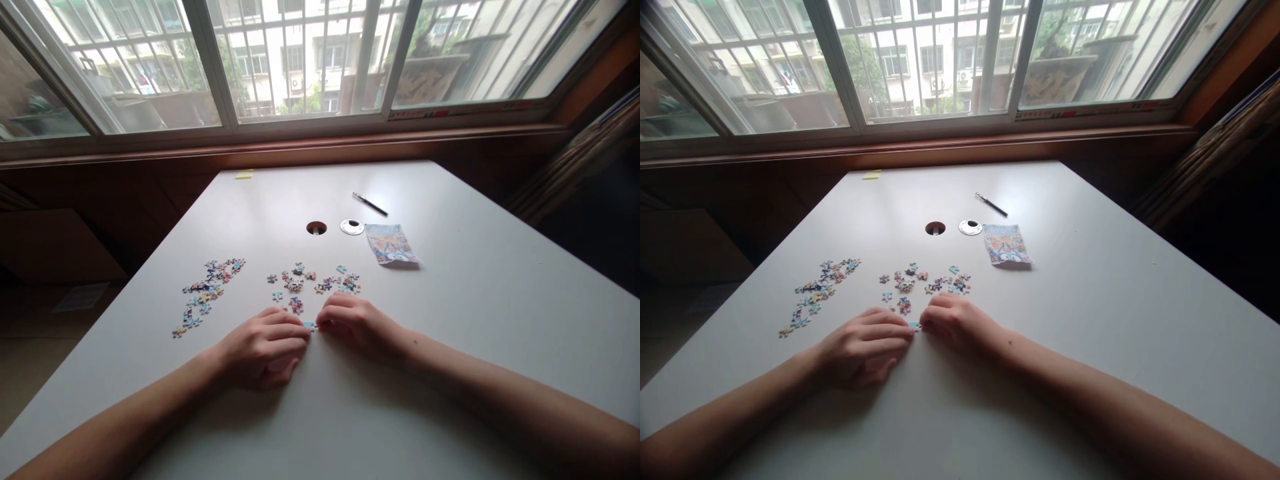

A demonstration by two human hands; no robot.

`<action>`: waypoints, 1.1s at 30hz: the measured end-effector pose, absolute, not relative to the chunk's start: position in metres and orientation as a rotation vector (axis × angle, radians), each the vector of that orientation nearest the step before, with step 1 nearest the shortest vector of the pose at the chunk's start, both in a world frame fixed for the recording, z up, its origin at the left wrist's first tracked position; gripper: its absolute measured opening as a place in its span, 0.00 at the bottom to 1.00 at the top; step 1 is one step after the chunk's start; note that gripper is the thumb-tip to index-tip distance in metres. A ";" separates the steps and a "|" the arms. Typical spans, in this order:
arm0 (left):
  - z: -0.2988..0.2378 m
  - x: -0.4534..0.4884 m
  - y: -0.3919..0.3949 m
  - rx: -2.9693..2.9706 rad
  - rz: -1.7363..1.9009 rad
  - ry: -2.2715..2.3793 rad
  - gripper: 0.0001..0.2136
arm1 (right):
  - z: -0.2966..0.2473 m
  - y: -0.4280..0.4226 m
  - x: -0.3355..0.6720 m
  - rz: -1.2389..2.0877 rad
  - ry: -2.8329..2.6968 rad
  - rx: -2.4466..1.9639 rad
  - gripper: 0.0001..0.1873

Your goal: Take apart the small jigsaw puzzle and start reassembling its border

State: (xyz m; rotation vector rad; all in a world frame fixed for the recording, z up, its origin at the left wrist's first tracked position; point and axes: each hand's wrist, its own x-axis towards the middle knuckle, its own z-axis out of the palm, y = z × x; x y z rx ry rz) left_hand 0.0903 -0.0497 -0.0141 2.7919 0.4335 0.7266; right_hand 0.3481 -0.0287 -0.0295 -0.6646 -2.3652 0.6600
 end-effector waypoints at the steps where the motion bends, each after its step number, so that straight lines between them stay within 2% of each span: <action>1: -0.014 0.090 -0.050 2.790 0.708 0.435 0.15 | -0.030 -0.029 0.348 0.648 -2.379 -0.661 0.10; 11: -0.012 0.090 -0.051 2.772 0.666 0.410 0.16 | -0.029 -0.026 0.348 0.646 -2.440 -0.656 0.07; 20: -0.015 0.092 -0.050 2.779 0.661 0.411 0.16 | -0.026 -0.027 0.347 0.541 -2.515 -0.666 0.13; 27: -0.016 0.090 -0.051 2.777 0.635 0.432 0.16 | -0.027 -0.026 0.350 0.507 -2.421 -0.683 0.07; 33: -0.015 0.089 -0.051 2.802 0.608 0.428 0.16 | -0.027 -0.026 0.349 0.386 -2.483 -0.635 0.10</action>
